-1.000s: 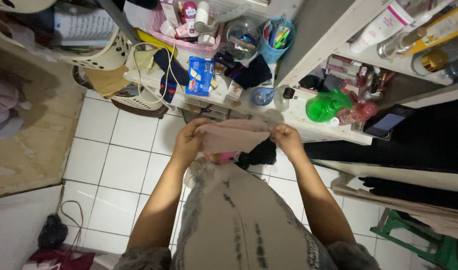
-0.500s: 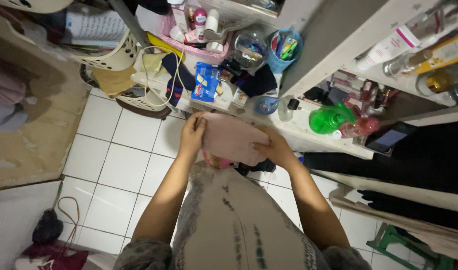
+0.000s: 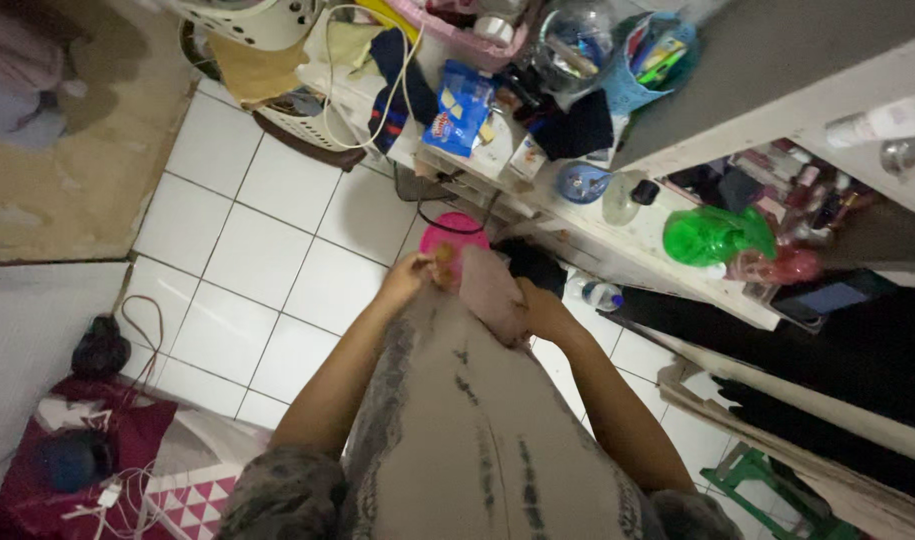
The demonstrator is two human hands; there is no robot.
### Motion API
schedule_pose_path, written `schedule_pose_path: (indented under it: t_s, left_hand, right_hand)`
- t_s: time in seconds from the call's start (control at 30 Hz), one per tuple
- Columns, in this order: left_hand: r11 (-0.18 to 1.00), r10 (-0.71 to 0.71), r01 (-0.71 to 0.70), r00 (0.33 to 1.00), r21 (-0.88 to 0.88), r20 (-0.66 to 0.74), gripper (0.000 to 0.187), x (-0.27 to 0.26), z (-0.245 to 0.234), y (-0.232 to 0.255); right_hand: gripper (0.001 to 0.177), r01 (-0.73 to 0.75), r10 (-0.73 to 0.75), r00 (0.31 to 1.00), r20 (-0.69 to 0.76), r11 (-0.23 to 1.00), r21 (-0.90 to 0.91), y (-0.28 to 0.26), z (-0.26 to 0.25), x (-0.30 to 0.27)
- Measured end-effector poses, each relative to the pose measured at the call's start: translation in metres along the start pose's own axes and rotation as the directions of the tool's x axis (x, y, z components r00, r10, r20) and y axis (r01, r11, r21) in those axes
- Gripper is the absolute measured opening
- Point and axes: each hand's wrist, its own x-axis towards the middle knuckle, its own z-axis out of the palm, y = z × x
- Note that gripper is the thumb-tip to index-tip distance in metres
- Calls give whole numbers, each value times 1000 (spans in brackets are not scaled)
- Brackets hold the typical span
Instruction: The person folds a textile, hangs clothes in a closet, and wipes down a yellow canister using a cloth.
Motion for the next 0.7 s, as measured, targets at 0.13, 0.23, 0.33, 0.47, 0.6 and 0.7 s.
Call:
schedule_pose_path:
  t_s: [0.13,0.23,0.33,0.47,0.6,0.7]
  left_hand:
    - [956,53,-40,998,289,-38,22,-22,14,17]
    - [947,-80,61,996,316,49,23,-24,16,19]
    - [878,-75,13,991,478,110,26,-14,19,15]
    - [889,-6,-65,988,453,152,38,11,18,-17]
    - [888,-161,119,985,443,57,32,22,18,-53]
    - [843,-101,107,994,527,-40,22,14,12,-64]
  right_hand:
    - [57,-114,144,987,-77,946,304,30,38,34]
    - [62,1,60,980,-192,952,305,25,45,57]
    - [46,187,-52,867,-495,956,227,3,42,94]
    - [32,213,-101,657,-747,975,55,-19,21,144]
    - [35,-81,-30,642,-766,991,-107,-40,8,206]
    - [42,-314,92,671,-735,934,-170,-34,16,236]
